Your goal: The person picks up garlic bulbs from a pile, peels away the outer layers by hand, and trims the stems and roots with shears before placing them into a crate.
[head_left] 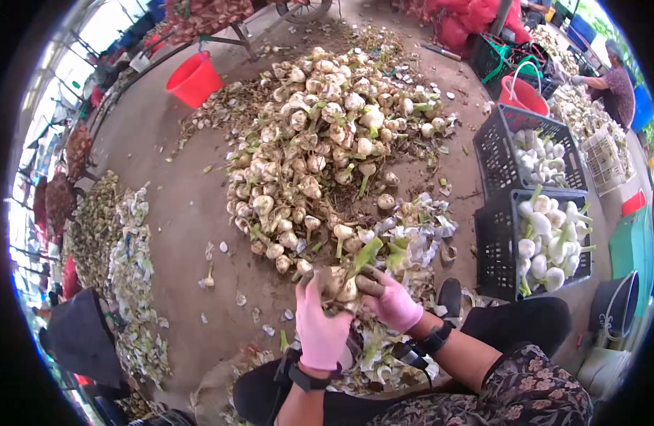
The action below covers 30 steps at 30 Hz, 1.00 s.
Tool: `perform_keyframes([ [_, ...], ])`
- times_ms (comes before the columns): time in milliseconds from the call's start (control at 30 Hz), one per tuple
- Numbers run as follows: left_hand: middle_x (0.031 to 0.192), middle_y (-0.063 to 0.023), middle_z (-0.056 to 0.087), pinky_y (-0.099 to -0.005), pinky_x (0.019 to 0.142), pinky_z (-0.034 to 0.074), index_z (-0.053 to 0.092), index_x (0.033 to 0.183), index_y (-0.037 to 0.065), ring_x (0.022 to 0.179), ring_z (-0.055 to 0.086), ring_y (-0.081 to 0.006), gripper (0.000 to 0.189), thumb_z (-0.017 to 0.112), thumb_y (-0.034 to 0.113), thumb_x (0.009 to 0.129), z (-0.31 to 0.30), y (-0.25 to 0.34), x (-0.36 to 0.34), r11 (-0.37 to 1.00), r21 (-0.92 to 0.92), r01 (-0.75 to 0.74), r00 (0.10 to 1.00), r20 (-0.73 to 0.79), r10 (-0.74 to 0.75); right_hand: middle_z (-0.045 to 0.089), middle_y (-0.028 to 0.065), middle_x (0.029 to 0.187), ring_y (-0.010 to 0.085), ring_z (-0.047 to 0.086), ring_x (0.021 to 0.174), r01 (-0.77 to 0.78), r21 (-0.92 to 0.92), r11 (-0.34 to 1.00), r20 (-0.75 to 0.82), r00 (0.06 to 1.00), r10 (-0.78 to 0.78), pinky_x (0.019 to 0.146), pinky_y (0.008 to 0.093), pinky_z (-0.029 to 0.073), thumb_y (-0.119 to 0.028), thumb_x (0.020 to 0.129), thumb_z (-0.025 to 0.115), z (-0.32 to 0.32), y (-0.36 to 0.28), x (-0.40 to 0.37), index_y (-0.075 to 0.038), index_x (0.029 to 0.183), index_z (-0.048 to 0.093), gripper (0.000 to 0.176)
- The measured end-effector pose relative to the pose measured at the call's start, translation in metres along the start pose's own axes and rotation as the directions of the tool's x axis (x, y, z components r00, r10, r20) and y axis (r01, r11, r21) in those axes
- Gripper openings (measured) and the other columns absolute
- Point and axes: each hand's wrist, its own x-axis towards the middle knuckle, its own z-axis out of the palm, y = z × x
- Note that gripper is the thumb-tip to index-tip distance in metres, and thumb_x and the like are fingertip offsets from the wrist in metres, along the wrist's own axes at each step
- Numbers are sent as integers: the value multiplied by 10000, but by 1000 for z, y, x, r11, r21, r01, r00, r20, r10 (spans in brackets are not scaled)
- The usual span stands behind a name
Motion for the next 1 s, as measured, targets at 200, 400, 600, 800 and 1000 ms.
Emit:
perform_keyframes([
  [200, 1153, -125, 515, -353, 951, 427, 476, 1240, 38, 1072, 538, -251, 693, 754, -19, 608, -4, 15, -18, 937, -318, -144, 987, 22, 159, 620, 75, 1116, 137, 575, 1003, 238, -286, 928, -174, 940, -295, 867, 290, 467, -267, 876, 667, 16, -36, -42, 32, 1216, 519, 476],
  [400, 1142, -161, 499, -393, 943, 426, 458, 1263, 40, 1074, 522, -318, 759, 769, 21, 572, 4, 37, -37, 932, -191, -309, 951, -72, 300, 651, 40, 994, 105, 587, 894, 311, -260, 914, -229, 900, -372, 815, 271, 482, -220, 854, 705, 37, -55, -61, 11, 1083, 595, 343],
  [600, 1167, -164, 527, -362, 943, 437, 428, 1285, -11, 1086, 544, -272, 769, 806, 67, 620, -12, 26, -37, 918, -179, -355, 934, -32, 355, 639, 36, 964, 92, 565, 898, 280, -398, 874, -53, 944, -326, 822, 263, 468, -264, 913, 632, 34, -62, -74, 20, 1061, 594, 322],
  [800, 1228, -122, 550, -320, 945, 448, 429, 1315, -8, 1110, 551, -191, 707, 787, 129, 721, -14, 11, -39, 662, -749, -16, 967, 158, 202, 651, 73, 1001, 127, 584, 941, 391, -616, 684, 19, 875, -484, 857, 270, 462, 96, 816, 467, 23, -49, -74, 40, 1130, 583, 339],
  [1000, 1227, -109, 566, -330, 936, 468, 423, 1330, 1, 1110, 564, -196, 582, 685, 198, 850, -11, -10, -36, 225, -869, 441, 872, 474, 121, 658, 67, 1015, 130, 595, 939, 384, -606, 697, -42, 859, -510, 858, 272, 470, 165, 747, 422, 12, -39, -67, 44, 1132, 593, 439],
])
